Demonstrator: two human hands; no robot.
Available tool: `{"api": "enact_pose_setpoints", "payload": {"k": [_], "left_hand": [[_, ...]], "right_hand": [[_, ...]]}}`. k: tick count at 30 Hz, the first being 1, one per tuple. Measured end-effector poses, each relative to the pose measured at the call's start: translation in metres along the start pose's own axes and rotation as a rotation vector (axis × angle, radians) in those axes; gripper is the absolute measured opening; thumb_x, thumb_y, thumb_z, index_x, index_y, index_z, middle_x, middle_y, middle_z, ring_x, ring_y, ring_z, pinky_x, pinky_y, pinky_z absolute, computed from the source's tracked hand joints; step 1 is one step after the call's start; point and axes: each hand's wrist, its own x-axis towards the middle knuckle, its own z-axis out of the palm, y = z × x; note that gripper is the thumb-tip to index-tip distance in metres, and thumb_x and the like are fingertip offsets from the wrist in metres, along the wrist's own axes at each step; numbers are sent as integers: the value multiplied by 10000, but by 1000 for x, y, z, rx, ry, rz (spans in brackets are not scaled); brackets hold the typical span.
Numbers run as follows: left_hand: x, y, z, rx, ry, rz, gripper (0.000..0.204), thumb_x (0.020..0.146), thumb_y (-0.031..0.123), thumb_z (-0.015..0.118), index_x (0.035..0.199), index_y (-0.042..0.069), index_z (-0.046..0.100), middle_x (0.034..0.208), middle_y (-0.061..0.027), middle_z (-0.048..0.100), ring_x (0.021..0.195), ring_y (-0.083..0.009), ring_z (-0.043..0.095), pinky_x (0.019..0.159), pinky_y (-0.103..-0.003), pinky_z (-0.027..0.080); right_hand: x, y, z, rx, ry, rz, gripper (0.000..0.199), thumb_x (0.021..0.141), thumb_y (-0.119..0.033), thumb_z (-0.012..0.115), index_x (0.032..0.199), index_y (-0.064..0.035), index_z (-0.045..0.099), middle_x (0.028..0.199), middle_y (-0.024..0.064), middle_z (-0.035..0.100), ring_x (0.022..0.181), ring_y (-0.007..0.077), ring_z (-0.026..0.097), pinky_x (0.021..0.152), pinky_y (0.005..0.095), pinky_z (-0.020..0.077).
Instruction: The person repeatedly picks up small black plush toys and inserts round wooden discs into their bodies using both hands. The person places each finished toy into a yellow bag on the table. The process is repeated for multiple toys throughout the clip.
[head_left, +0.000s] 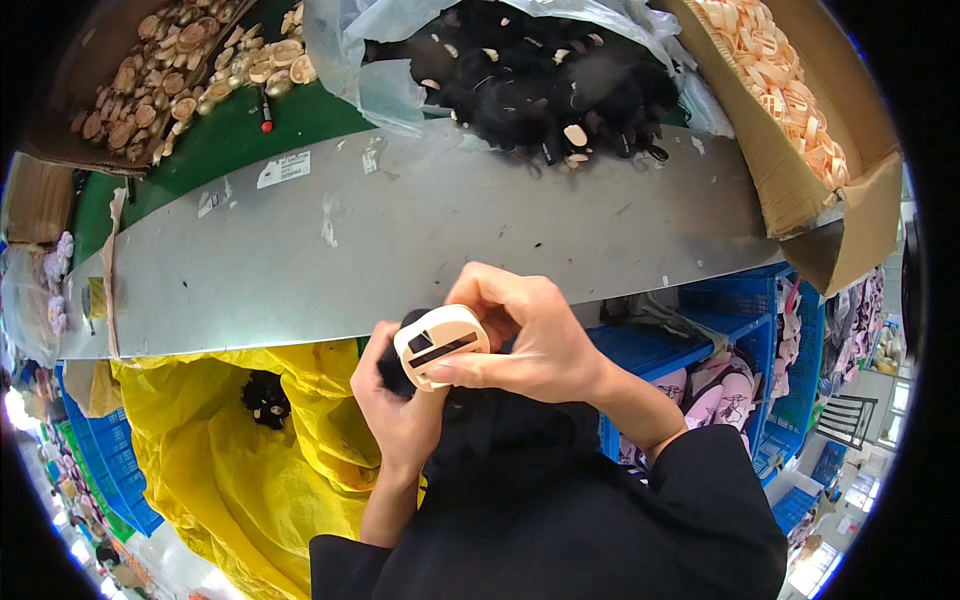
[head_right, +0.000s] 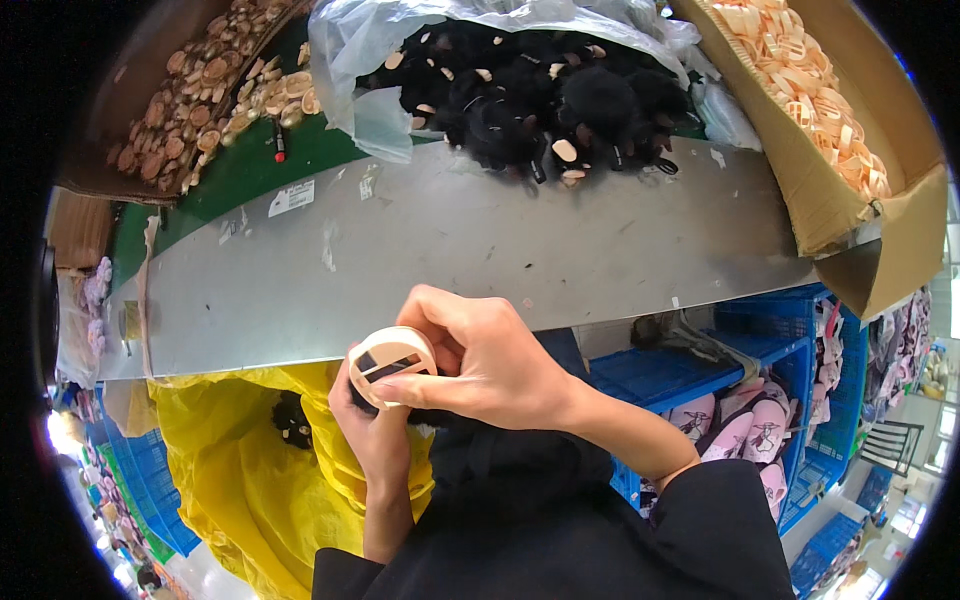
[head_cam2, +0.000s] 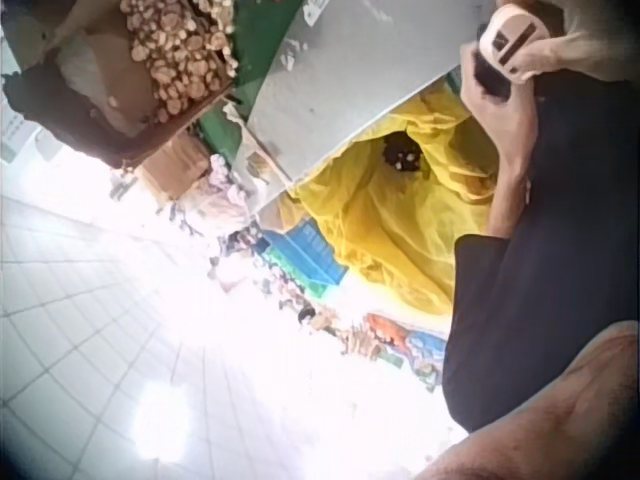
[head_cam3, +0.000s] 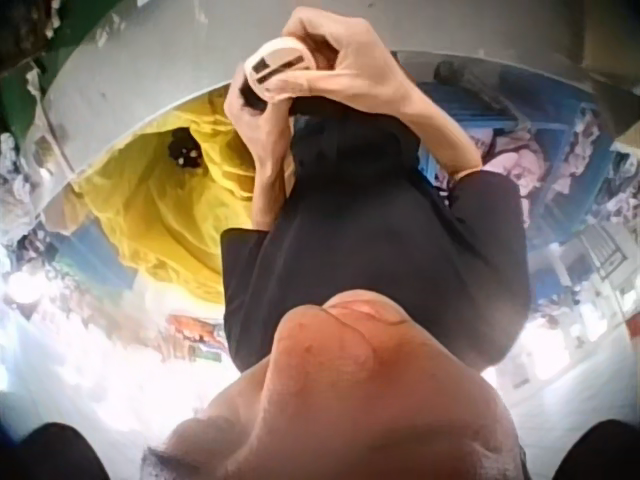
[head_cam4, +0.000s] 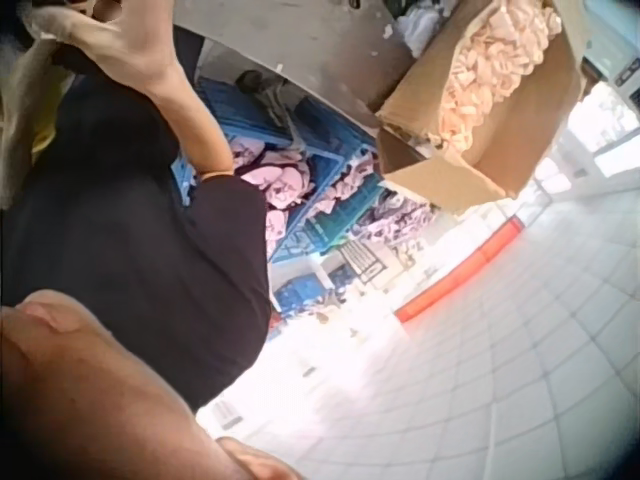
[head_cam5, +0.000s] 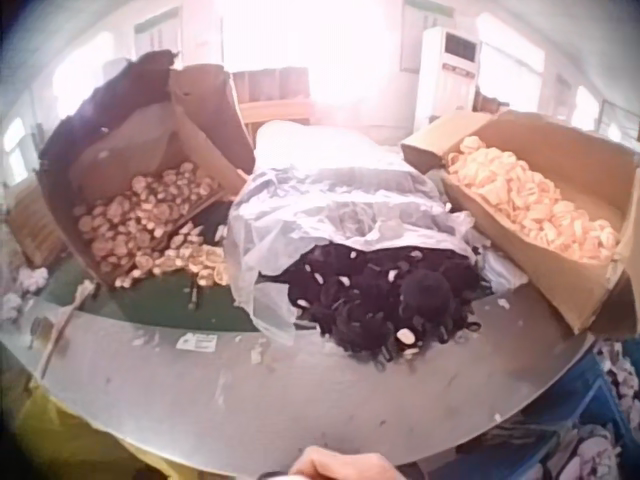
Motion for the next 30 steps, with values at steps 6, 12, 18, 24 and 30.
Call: {"api": "enact_pose_setpoints", "payload": {"k": [6,12,18,24,30], "left_hand": [[5,6,-7,1,19,-31,140,802,-24,635,931,5,589,841,29,582,779,-42,501,721,-195,424],[1,11,-12,-47,29,-30,147,795,-32,619,932,12,586,844,27,584,787,-41,512,720,-196,430],[-3,15,-15,-87,34,-67,149,785,-11,670,894,27,576,804,49,559,747,-24,495,675,-189,414],[-6,18,-24,-109,26,-117,154,738,-1,656,878,22,594,787,48,563,730,-28,490,657,-189,399],[-10,5,-50,39,23,-37,251,757,57,721,991,18,641,831,-4,605,770,-74,552,699,-254,470]], "right_hand": [[-8,13,-1,615,57,-208,248,864,-16,741,1004,-44,538,984,114,619,992,230,627,888,344,495],[-8,8,1,373,-76,-103,376,985,-189,683,1287,22,608,1181,89,651,1069,140,627,923,282,523],[6,0,13,149,12,-137,305,1052,-247,567,1063,18,718,939,62,714,850,107,655,766,251,528],[36,-1,29,-265,46,-416,267,1019,-206,575,914,13,685,747,135,654,630,251,641,611,309,516],[55,-5,54,-622,-60,-465,237,1004,-206,571,838,-37,566,720,139,561,653,337,614,562,424,487]]}}
